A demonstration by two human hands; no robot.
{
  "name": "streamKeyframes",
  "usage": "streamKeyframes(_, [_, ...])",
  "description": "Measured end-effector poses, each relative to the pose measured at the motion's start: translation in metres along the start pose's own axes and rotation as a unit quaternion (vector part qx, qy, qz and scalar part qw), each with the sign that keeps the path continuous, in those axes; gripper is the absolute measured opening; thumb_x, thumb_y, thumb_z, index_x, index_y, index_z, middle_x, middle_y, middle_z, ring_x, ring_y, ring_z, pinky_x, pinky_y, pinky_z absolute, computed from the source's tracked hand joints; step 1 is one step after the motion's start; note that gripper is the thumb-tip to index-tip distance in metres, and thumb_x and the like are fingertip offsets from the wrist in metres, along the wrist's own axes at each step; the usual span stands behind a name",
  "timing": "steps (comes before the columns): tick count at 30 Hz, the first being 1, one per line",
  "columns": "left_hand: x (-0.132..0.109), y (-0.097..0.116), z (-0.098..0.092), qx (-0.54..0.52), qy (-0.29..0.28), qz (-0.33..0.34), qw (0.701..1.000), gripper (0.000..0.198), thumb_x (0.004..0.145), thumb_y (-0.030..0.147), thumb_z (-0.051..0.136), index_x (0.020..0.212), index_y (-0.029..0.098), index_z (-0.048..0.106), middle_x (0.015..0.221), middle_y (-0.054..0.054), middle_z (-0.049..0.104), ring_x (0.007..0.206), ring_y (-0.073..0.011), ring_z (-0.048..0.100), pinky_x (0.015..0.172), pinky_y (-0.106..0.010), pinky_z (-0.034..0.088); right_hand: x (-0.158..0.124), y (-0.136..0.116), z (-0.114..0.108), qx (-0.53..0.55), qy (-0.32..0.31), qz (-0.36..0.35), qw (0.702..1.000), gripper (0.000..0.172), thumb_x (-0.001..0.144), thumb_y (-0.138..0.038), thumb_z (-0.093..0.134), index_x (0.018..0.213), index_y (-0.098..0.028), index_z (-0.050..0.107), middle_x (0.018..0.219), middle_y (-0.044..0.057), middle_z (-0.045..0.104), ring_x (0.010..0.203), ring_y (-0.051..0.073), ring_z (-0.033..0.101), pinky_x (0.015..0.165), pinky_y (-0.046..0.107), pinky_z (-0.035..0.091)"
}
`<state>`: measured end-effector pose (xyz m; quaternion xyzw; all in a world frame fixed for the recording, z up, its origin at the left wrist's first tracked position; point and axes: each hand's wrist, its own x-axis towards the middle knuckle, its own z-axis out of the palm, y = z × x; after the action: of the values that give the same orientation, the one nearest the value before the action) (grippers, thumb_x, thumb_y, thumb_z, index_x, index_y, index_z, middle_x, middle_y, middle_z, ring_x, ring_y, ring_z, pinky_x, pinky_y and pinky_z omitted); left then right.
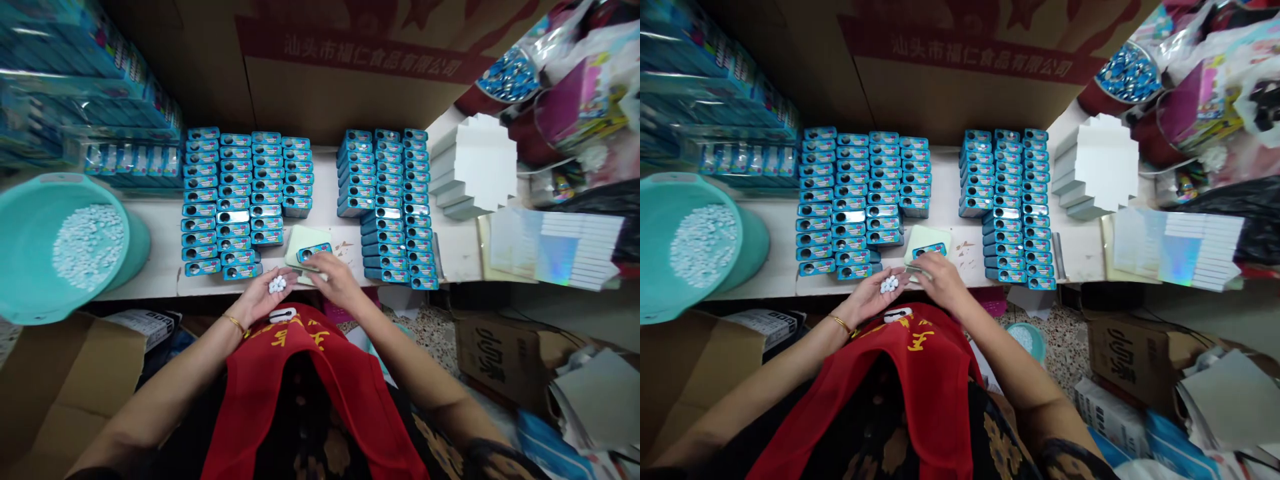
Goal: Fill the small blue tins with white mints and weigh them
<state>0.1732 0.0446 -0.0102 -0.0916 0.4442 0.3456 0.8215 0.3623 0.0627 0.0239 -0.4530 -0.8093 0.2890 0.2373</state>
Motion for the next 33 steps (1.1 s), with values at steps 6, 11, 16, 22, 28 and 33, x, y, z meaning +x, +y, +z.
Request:
streamKeyframes(6, [-0.005, -0.012, 0.008, -0.035, -0.045, -0.024, 0.998, 0.020, 0.086, 0.016, 0.044, 0.077, 0.010, 0.061, 0.072, -0.006, 0.065, 0.068, -0.0128, 0.062, 0.076, -0.030, 0.051, -0.010, -0.031, 0.032, -0.123, -0.134, -0.019, 0.983, 0.027, 0.085, -0.013, 0.044, 0.111, -0.012, 0.053, 0.098, 0.011, 0.057, 0.091, 0.021, 0.051, 0.073, 0.031, 0.048])
streamKeyframes(11, [-0.003, -0.019, 0.002, -0.033, -0.049, -0.044, 0.997, 0.020, 0.086, 0.015, 0.042, 0.082, 0.008, 0.061, 0.077, -0.009, 0.066, 0.075, -0.0151, 0.063, 0.080, -0.032, 0.050, -0.016, -0.019, 0.032, -0.098, -0.154, -0.017, 0.983, 0.019, 0.083, -0.012, 0.048, 0.100, -0.013, 0.057, 0.090, 0.008, 0.057, 0.085, 0.018, 0.053, 0.075, 0.030, 0.047])
streamKeyframes(16, [-0.001, -0.010, 0.008, -0.030, -0.029, -0.007, 0.999, 0.017, 0.083, 0.012, 0.047, 0.087, 0.005, 0.062, 0.086, -0.013, 0.067, 0.086, -0.0181, 0.063, 0.087, -0.032, 0.048, -0.006, -0.003, 0.024, 0.005, -0.025, 0.018, 0.999, 0.015, 0.084, -0.016, 0.048, 0.093, -0.016, 0.060, 0.087, 0.007, 0.059, 0.085, 0.015, 0.055, 0.077, 0.028, 0.046])
streamKeyframes(22, [-0.001, 0.005, 0.015, -0.003, -0.005, 0.018, 1.000, 0.021, 0.080, 0.009, 0.049, 0.095, 0.002, 0.062, 0.097, -0.020, 0.065, 0.102, -0.0262, 0.058, 0.086, -0.033, 0.049, 0.011, 0.017, 0.009, -0.011, 0.055, 0.052, 0.997, 0.017, 0.085, -0.018, 0.047, 0.095, -0.019, 0.061, 0.092, 0.007, 0.062, 0.088, 0.016, 0.057, 0.080, 0.029, 0.047])
streamKeyframes(28, [-0.023, -0.012, 0.000, 0.084, -0.046, -0.006, 0.995, 0.028, 0.071, -0.001, 0.056, 0.097, 0.005, 0.064, 0.099, -0.017, 0.066, 0.098, -0.0237, 0.060, 0.090, -0.032, 0.046, -0.020, -0.005, 0.005, -0.037, 0.000, 0.023, 0.999, 0.021, 0.087, -0.023, 0.045, 0.101, -0.020, 0.060, 0.096, 0.008, 0.060, 0.092, 0.018, 0.054, 0.081, 0.032, 0.045])
streamKeyframes(33, [-0.034, -0.024, 0.000, 0.153, -0.105, -0.046, 0.982, 0.033, 0.068, 0.002, 0.063, 0.099, 0.010, 0.066, 0.103, -0.014, 0.066, 0.099, -0.0227, 0.059, 0.089, -0.031, 0.044, -0.048, -0.025, 0.025, -0.033, -0.119, -0.021, 0.992, 0.020, 0.086, -0.024, 0.047, 0.100, -0.018, 0.059, 0.090, 0.008, 0.058, 0.086, 0.017, 0.052, 0.077, 0.032, 0.044])
